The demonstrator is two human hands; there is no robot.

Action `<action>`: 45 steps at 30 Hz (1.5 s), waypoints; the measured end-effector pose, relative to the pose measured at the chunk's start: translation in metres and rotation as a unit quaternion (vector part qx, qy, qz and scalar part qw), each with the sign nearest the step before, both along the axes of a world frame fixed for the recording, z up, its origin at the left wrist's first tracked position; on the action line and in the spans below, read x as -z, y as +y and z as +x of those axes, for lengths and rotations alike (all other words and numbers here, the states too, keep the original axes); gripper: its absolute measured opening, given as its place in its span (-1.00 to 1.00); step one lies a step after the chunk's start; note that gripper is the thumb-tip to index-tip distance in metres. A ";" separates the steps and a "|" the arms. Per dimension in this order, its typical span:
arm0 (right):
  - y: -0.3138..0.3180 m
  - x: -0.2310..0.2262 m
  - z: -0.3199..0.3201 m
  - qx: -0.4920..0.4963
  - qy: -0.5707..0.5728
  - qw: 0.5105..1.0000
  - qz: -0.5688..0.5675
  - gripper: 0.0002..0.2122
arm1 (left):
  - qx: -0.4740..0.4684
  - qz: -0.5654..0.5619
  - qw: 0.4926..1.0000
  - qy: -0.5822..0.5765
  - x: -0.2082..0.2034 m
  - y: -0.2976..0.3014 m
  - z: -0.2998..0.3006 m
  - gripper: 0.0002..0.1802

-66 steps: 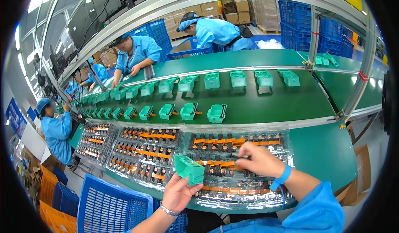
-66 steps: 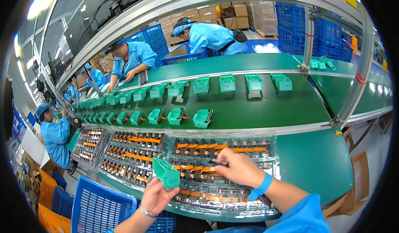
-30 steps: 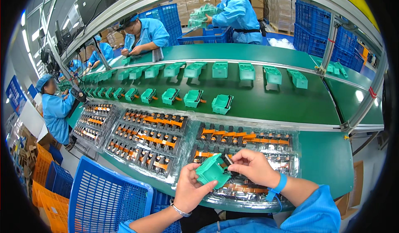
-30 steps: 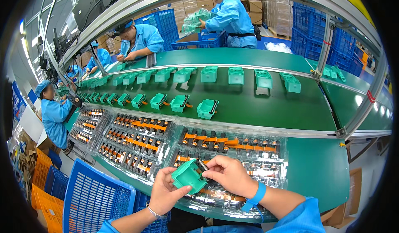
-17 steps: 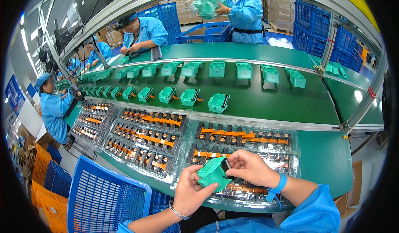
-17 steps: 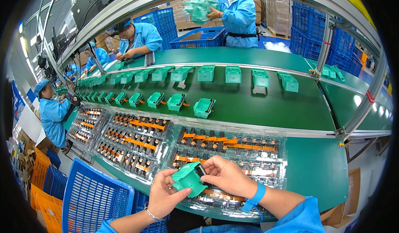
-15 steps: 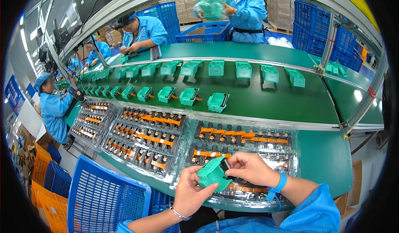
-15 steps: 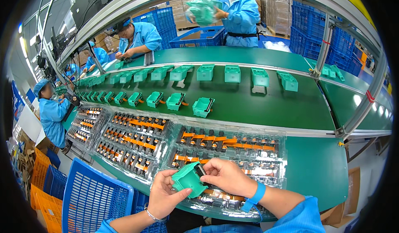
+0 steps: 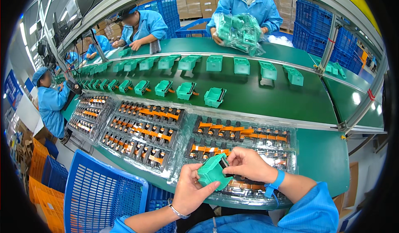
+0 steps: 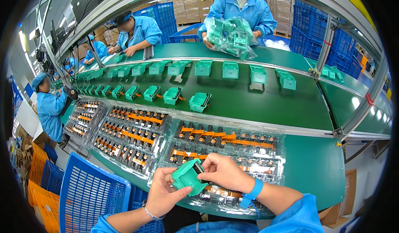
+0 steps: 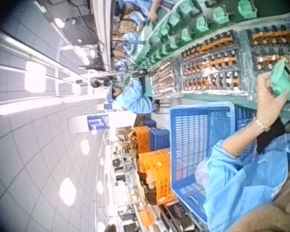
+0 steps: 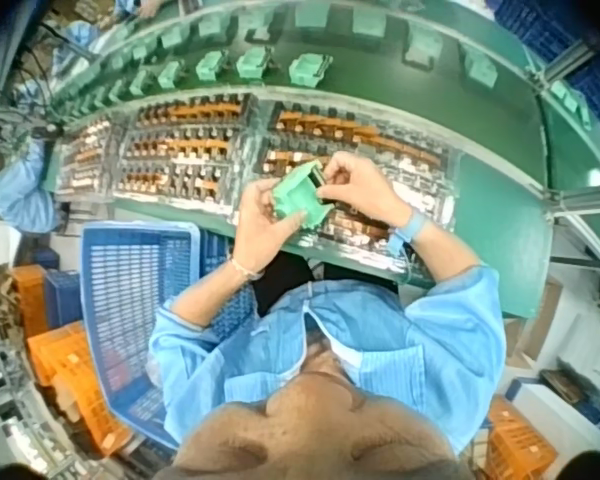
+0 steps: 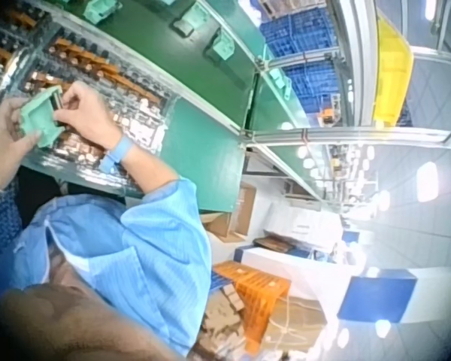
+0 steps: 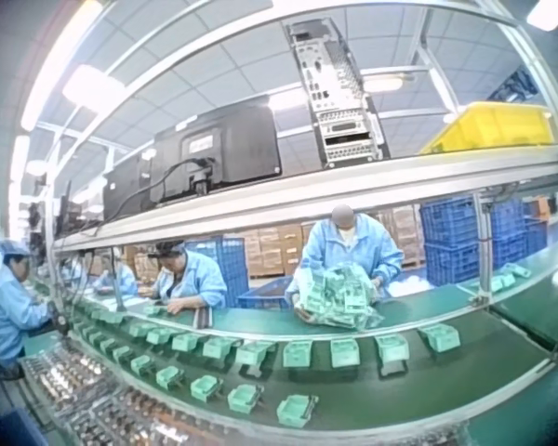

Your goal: The person assembles electronic components by hand, placing small black pieces into green plastic housings and moving the assembled units between component trays.

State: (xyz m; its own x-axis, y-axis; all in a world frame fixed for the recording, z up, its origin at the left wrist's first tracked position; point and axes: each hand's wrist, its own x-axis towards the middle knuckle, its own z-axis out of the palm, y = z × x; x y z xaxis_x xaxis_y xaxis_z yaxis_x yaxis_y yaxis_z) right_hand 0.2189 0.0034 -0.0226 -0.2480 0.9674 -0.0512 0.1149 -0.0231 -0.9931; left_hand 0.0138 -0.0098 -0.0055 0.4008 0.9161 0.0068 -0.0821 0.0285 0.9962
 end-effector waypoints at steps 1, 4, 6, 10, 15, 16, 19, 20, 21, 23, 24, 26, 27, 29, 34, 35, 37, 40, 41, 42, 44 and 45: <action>0.000 -0.001 0.000 -0.004 -0.001 1.000 -0.002 -0.77 | 0.001 0.004 1.000 0.001 0.000 0.000 0.000 -0.44; 0.001 0.002 0.000 -0.005 0.027 1.000 0.001 -0.78 | 0.006 0.007 1.000 0.007 0.000 0.001 0.000 -0.43; 0.000 0.000 0.002 -0.015 0.017 1.000 -0.007 -0.79 | 0.012 0.005 1.000 0.010 -0.001 0.000 0.000 -0.43; -0.002 -0.006 0.004 -0.038 -0.015 0.999 -0.014 -0.84 | 0.022 0.016 1.000 0.012 -0.002 -0.001 -0.002 -0.41; 0.002 -0.028 0.015 0.056 0.064 0.996 -0.007 -0.86 | 0.012 0.034 0.998 -0.050 -0.014 0.002 -0.015 -0.37; 0.005 -0.033 0.021 0.088 0.064 0.994 0.005 -0.85 | 0.013 0.034 0.998 -0.056 -0.015 0.003 -0.018 -0.37; 0.024 -0.036 0.048 0.147 0.068 0.986 0.026 -0.88 | -0.032 0.040 0.994 -0.092 -0.020 0.007 -0.038 -0.45; 0.030 -0.038 0.054 0.167 0.063 0.984 0.023 -0.88 | -0.043 0.041 0.993 -0.102 -0.027 0.007 -0.046 -0.50; 0.034 -0.043 0.059 0.190 0.063 0.980 0.008 -0.88 | -0.061 0.054 0.992 -0.100 -0.031 0.005 -0.056 -0.52; 0.049 -0.038 0.077 0.215 0.014 0.976 0.042 -0.88 | -0.113 0.078 0.986 -0.097 -0.031 0.003 -0.081 -0.56; 0.056 -0.036 0.085 0.229 -0.005 0.972 0.048 -0.88 | -0.149 0.088 0.981 -0.093 -0.029 0.001 -0.098 -0.57; 0.073 -0.031 0.101 0.237 -0.041 0.969 0.058 -0.88 | -0.263 0.092 0.957 -0.079 -0.018 -0.005 -0.133 -0.62; 0.085 -0.029 0.106 0.256 -0.048 0.964 0.050 -0.88 | -0.317 0.084 0.943 -0.053 -0.009 -0.009 -0.157 -0.64; 0.106 -0.024 0.118 0.283 -0.046 0.957 0.041 -0.88 | -0.415 0.056 0.908 -0.010 0.016 -0.022 -0.205 -0.67; 0.146 -0.015 0.144 0.331 -0.102 0.938 -0.026 -0.90 | -0.552 -0.082 0.826 0.075 0.123 -0.070 -0.315 -0.74; 0.153 -0.010 0.144 0.335 -0.093 0.937 -0.038 -0.89 | -0.563 -0.090 0.818 0.082 0.159 -0.086 -0.341 -0.75; 0.166 -0.002 0.142 0.333 -0.079 0.938 -0.051 -0.88 | -0.573 -0.102 0.809 0.087 0.213 -0.120 -0.385 -0.75; 0.185 0.008 0.131 0.329 -0.106 0.936 -0.069 -0.87 | -0.479 -0.304 0.817 0.098 0.263 -0.172 -0.439 -0.25; 0.194 0.014 0.125 0.314 -0.108 0.940 -0.074 -0.87 | -0.462 -0.310 0.819 0.138 0.282 -0.192 -0.453 -0.18; 0.203 0.021 0.120 0.327 -0.114 0.936 -0.061 -0.87 | -0.446 -0.318 0.817 0.179 0.298 -0.219 -0.467 -0.12; 0.209 0.032 0.126 0.352 -0.115 0.928 -0.047 -0.84 | -0.548 -0.245 0.772 0.207 0.265 -0.196 -0.402 -0.76; 0.214 0.033 0.134 0.302 -0.105 0.946 -0.060 -0.83 | -0.528 -0.251 0.782 0.216 0.264 -0.201 -0.397 -0.77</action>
State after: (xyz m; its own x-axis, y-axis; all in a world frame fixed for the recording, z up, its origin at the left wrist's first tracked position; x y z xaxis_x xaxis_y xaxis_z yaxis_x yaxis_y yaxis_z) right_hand 0.3525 0.2174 -0.0554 0.3760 0.9133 -0.1565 0.2391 -0.2588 -0.9359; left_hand -0.3828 -0.2112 -0.2696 -0.7155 0.5819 -0.3866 0.0174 0.5680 0.8228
